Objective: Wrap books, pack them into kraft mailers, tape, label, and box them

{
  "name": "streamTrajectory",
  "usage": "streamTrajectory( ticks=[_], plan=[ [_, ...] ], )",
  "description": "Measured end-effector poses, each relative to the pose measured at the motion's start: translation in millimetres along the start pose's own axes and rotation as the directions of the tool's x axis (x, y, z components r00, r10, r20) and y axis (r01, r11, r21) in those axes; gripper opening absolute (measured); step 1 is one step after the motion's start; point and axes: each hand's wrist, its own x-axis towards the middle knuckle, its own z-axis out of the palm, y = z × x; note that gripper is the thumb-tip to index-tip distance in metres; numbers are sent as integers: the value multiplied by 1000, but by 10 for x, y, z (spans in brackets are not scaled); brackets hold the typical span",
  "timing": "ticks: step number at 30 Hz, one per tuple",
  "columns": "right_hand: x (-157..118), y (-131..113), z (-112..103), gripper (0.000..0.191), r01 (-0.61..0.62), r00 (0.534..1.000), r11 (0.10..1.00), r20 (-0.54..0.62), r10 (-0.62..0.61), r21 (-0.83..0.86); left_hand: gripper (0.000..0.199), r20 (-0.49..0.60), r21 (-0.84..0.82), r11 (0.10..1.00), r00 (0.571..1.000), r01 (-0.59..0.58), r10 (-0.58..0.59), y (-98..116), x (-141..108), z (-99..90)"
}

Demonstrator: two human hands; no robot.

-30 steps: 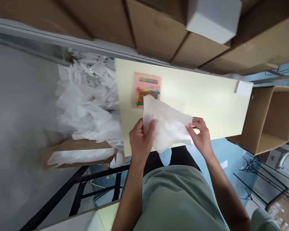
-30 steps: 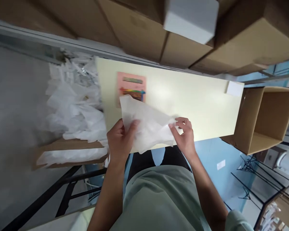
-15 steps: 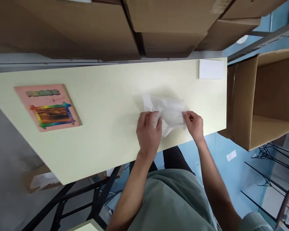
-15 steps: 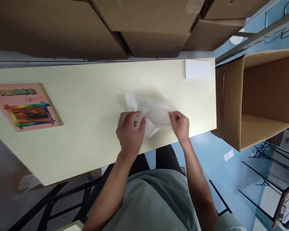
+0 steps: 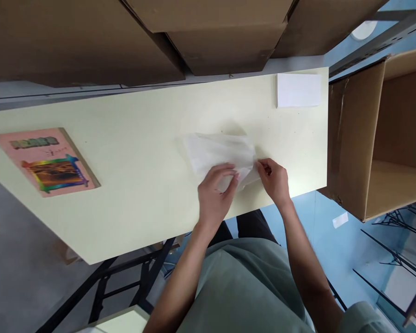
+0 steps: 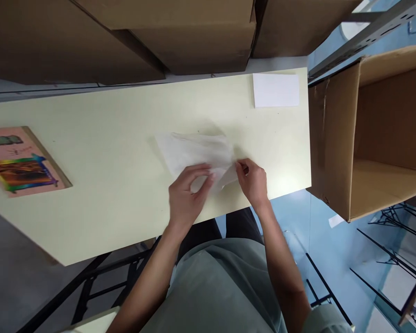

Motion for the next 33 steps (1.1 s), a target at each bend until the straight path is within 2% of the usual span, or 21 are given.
streamTrajectory(
  ticks=[1,2,4,6,9,12,15,17,20,22,24,26,28,31,33],
  plan=[
    [-11,-5,0,32,-1,1000,1000,-11,1,3,14,-96,-83,994,992,70,-78,15,-24,-79],
    [-24,-10,0,32,0,1000,1000,-26,0,7,18,-205,-155,979,965,133,-164,22,-53,-174],
    [-53,-23,-5,32,9,997,1000,-72,-8,17,25,-419,-262,943,856,206,-303,2,-122,-399],
    [-83,-34,-14,32,24,992,1000,-125,-21,20,31,-543,-330,917,750,224,-378,-78,-202,-637],
    [-119,-45,-30,32,34,981,999,-192,-33,1,39,-615,-372,890,649,263,-448,-291,-328,-931],
    [-144,-62,-28,34,29,974,999,-223,-32,-16,37,-646,-379,856,561,353,-517,-536,-445,-1097],
    [-144,-90,19,33,33,970,999,-242,-35,-12,33,-662,-352,833,515,427,-544,-727,-552,-1158],
    [-116,-105,73,31,43,964,999,-262,-44,-11,31,-663,-292,831,526,473,-532,-807,-630,-1165],
    [-46,-114,147,30,42,961,996,-268,-62,-79,27,-665,-142,835,574,531,-478,-851,-762,-1176],
    [-18,-132,172,30,51,956,975,-272,-110,-215,26,-668,18,822,619,569,-414,-829,-840,-1211],
    [-44,-189,190,32,113,923,920,-304,-237,-375,31,-676,204,806,676,556,-295,-762,-874,-1266],
    [-124,-305,242,32,237,854,835,-303,-423,-497,44,-669,348,823,734,450,-119,-660,-821,-1309],
    [-212,-463,367,34,396,790,724,-192,-582,-565,47,-595,431,858,803,280,37,-558,-655,-1292],
    [-203,-667,686,46,579,749,566,110,-653,-587,49,-322,464,886,934,15,153,-505,-228,-1110],
    [-56,-709,895,57,601,755,513,226,-616,-612,58,-126,445,890,977,-99,172,-569,85,-942]
  ],
)
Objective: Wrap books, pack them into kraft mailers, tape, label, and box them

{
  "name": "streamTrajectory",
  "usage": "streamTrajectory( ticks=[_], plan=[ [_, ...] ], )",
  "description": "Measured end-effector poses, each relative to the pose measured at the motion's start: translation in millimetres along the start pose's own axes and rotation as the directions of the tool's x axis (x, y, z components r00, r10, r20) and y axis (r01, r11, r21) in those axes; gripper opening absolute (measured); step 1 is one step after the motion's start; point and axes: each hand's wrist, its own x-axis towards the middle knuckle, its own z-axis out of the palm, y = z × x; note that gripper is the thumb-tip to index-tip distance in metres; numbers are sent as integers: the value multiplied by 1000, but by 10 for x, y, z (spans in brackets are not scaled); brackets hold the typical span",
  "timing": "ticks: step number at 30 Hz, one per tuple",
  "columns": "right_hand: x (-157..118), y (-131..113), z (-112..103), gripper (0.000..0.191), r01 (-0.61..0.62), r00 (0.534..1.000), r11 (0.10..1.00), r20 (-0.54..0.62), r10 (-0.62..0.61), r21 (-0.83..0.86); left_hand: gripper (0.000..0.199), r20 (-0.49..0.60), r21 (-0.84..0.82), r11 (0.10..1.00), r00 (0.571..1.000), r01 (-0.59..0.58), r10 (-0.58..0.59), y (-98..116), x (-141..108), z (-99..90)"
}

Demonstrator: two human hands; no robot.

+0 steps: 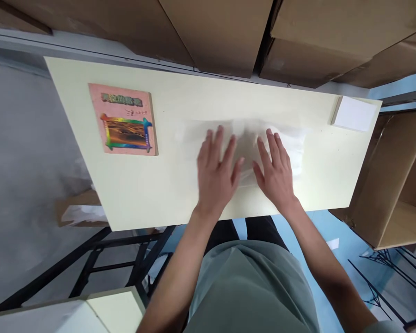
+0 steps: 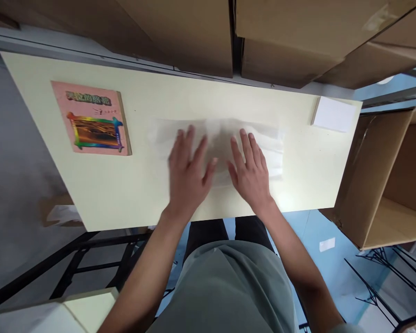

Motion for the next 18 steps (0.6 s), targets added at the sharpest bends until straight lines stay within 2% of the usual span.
streamTrajectory(
  ticks=[2,4,9,12,16,18],
  plan=[
    [162,72,173,64,-27,998,998,52,30,-51,69,97,-15,999,995,-36,38,-84,208,197],
    [256,219,285,69,-89,994,992,54,94,-91,77,130,-28,999,991,-35,38,-214,323,285],
    [243,443,293,73,-245,970,965,-28,243,-93,78,102,-111,994,995,-11,22,-478,363,161],
    [207,445,273,73,-264,964,961,-49,261,-86,76,78,-101,995,997,-15,23,-477,360,148],
    [188,455,249,73,-270,963,956,-54,265,-111,71,106,-32,996,990,-89,92,-420,355,199],
    [202,379,192,74,-289,956,953,-67,284,-92,68,105,-42,992,987,-121,125,-440,330,111]
  ],
)
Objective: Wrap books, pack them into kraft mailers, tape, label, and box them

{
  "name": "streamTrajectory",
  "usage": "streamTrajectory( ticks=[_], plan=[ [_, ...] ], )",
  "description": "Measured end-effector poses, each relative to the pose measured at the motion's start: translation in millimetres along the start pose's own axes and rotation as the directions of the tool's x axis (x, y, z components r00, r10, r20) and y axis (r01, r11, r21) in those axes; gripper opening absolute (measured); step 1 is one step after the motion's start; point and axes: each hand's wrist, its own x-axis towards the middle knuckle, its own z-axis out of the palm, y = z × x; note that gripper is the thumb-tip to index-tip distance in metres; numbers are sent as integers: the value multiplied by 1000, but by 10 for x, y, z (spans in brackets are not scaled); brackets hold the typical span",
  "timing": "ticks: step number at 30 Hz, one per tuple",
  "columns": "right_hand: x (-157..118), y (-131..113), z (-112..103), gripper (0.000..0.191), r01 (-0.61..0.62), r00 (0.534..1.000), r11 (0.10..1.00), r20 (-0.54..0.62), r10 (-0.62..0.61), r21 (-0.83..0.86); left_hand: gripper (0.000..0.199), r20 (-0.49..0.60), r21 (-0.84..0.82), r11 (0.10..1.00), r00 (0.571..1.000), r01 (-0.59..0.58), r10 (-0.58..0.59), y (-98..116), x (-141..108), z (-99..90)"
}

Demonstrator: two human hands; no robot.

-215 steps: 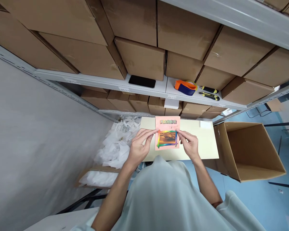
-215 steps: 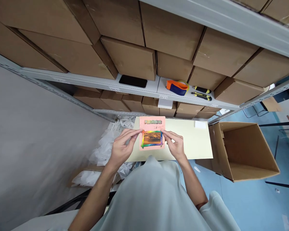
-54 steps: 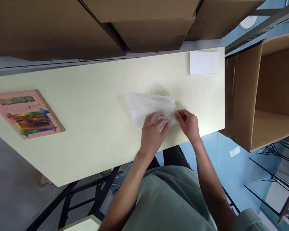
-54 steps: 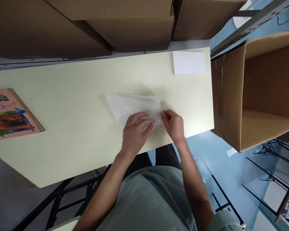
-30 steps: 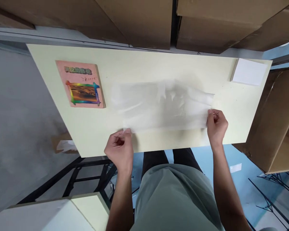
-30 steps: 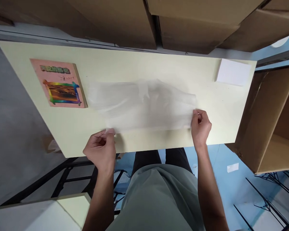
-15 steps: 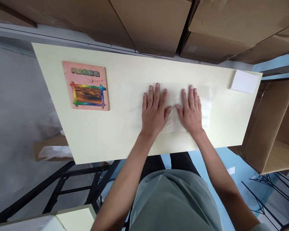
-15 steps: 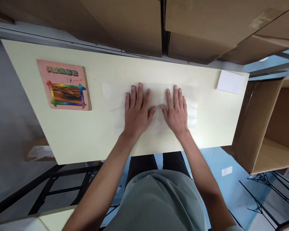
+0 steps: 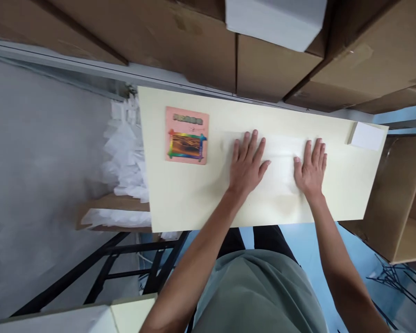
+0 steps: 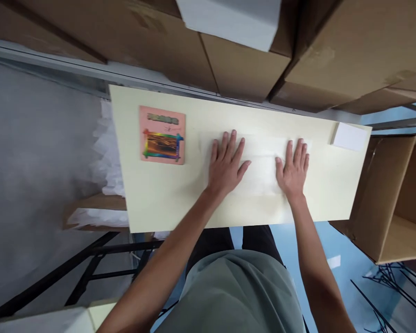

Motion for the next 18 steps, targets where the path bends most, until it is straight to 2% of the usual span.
streamTrajectory(
  ticks=[2,4,7,9,11,13,16,18],
  plan=[
    [-21,-220,-115,73,-6,999,998,-33,8,57,63,-68,-37,999,998,10,-13,-55,-90,-225],
    [-66,-629,-234,72,39,997,987,-73,-28,154,58,-192,-75,993,976,94,-107,-167,-223,-568],
    [-162,-1505,-251,62,176,984,915,-90,-154,363,49,-349,-121,950,883,288,-312,-450,-422,-1119],
    [-230,-2112,-103,56,234,970,832,-67,-232,502,44,-393,-169,911,822,375,-411,-691,-515,-1385],
    [-289,-2613,127,53,221,967,783,-26,-253,581,39,-378,-254,871,785,421,-490,-935,-565,-1534],
    [-334,-2957,356,53,177,973,789,13,-229,589,34,-320,-368,814,761,449,-564,-1153,-576,-1595],
    [-367,-3196,553,55,121,979,826,70,-190,551,33,-172,-500,704,739,504,-652,-1357,-535,-1626],
    [-363,-3226,555,57,107,977,835,99,-190,540,35,-77,-523,662,743,538,-665,-1359,-485,-1662]
  ],
)
